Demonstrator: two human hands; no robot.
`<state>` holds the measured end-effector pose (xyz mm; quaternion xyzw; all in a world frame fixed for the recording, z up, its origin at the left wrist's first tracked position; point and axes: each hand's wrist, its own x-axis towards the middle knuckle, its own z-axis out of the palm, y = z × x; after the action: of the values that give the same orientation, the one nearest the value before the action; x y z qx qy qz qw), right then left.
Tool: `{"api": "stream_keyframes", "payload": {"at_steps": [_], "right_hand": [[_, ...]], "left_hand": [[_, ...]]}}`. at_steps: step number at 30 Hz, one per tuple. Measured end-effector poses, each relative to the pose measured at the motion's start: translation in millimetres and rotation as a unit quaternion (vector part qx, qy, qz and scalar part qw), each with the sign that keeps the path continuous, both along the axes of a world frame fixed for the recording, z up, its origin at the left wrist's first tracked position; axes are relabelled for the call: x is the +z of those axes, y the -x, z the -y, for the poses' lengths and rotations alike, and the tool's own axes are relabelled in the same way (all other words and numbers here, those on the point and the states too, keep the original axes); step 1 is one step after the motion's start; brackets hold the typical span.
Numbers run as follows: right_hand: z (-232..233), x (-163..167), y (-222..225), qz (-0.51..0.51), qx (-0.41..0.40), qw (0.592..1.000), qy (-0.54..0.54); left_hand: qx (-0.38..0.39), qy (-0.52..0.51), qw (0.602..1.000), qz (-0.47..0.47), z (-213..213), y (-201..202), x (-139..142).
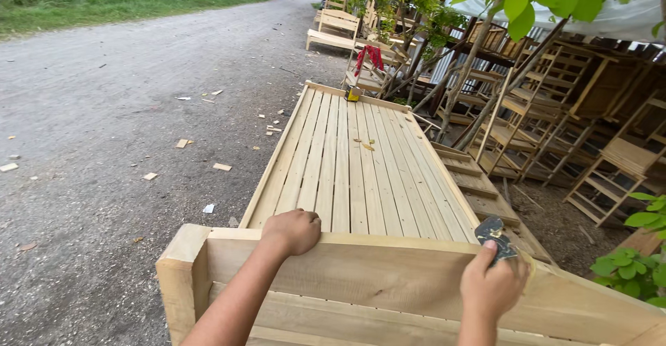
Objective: The person sands a wooden bed frame outdoors, first sanding the headboard rail and corner blocks with a sanding block, then moving along the frame and sanding the slatted deck surface with a sanding sponge, working across different sections of the furniture.
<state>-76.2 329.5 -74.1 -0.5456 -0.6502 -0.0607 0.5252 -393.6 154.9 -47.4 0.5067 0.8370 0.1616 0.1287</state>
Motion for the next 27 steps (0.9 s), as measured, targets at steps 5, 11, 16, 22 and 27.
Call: {"api": "stream_keyframes", "payload": {"at_steps": [5, 11, 16, 22, 27], "right_hand": [[81.6, -20.4, 104.8, 0.098, 0.094, 0.986, -0.101], [118.7, -42.5, 126.4, 0.159, 0.307, 0.93, -0.124], [21.2, -14.0, -6.5, 0.029, 0.012, 0.999, -0.037], [46.8, -26.7, 52.8, 0.031, 0.023, 0.997, -0.069], [135.2, -46.3, 155.2, 0.157, 0.293, 0.935, -0.123]], "left_hand": [[0.015, -0.002, 1.0, 0.015, 4.0, -2.4, 7.4], [0.009, 0.007, 1.0, 0.002, 5.1, -1.2, 7.7], [0.047, -0.029, 0.998, 0.029, 7.6, -4.3, 6.8], [0.045, -0.028, 0.998, 0.02, 12.8, -11.1, 12.9], [0.046, -0.057, 0.997, 0.015, 17.5, -13.7, 14.8]]}}
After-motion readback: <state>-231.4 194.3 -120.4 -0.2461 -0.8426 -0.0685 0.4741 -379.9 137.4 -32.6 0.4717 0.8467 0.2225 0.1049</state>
